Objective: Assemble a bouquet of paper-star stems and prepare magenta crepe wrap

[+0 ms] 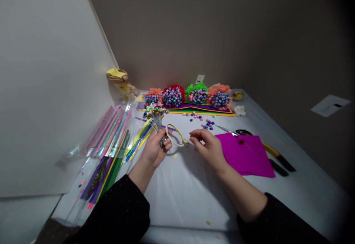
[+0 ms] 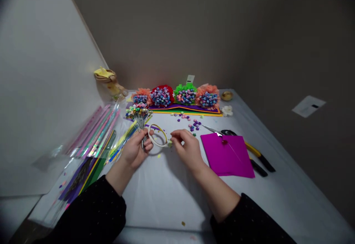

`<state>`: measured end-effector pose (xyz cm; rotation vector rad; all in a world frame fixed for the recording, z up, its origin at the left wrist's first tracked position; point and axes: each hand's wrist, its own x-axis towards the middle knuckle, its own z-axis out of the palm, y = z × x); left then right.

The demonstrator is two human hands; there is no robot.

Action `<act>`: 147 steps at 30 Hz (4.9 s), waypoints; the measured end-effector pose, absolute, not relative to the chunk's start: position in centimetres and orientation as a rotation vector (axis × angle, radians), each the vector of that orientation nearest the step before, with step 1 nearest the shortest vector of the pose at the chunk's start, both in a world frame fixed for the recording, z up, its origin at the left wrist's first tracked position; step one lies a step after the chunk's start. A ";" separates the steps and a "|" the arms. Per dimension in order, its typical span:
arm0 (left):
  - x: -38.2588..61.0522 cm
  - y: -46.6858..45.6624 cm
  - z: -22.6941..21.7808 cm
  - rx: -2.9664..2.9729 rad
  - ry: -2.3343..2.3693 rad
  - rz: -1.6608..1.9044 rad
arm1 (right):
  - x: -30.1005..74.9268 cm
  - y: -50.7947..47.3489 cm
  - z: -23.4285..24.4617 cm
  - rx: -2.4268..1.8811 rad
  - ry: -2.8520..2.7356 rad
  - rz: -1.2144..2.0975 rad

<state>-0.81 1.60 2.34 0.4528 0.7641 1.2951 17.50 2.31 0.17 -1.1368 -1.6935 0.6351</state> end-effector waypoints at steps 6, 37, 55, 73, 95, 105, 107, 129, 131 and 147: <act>0.0 0.9 2.4 0.619 0.778 1.236 | 17.1 2.1 0.5 -1.010 -1.884 0.657; -1.3 0.2 3.7 0.811 0.614 1.118 | 16.7 2.7 0.2 -1.222 -1.449 0.878; -1.3 0.2 3.6 0.863 0.639 1.065 | 17.3 3.9 1.0 -0.885 -0.667 1.611; -1.7 0.2 3.5 0.852 0.643 1.057 | 18.0 4.4 1.1 -0.764 -0.565 1.832; -2.2 0.3 4.4 0.848 0.702 1.148 | 20.7 6.2 0.0 -1.359 -1.291 0.954; -2.4 0.5 3.4 1.001 0.676 1.120 | 20.3 5.3 1.6 -1.102 -0.866 1.669; -2.5 0.6 3.1 1.051 0.666 1.109 | 20.3 5.2 1.8 -1.102 -0.904 1.664; -0.1 0.2 4.8 1.129 1.162 1.142 | 22.3 1.1 5.5 -0.796 -1.660 -0.228; 0.3 -0.4 5.7 1.088 1.186 1.067 | 22.9 0.1 6.9 -0.814 -1.702 -0.241; 3.1 -2.6 10.2 1.347 1.247 0.218 | 20.4 -2.7 10.8 -0.810 -2.293 -0.371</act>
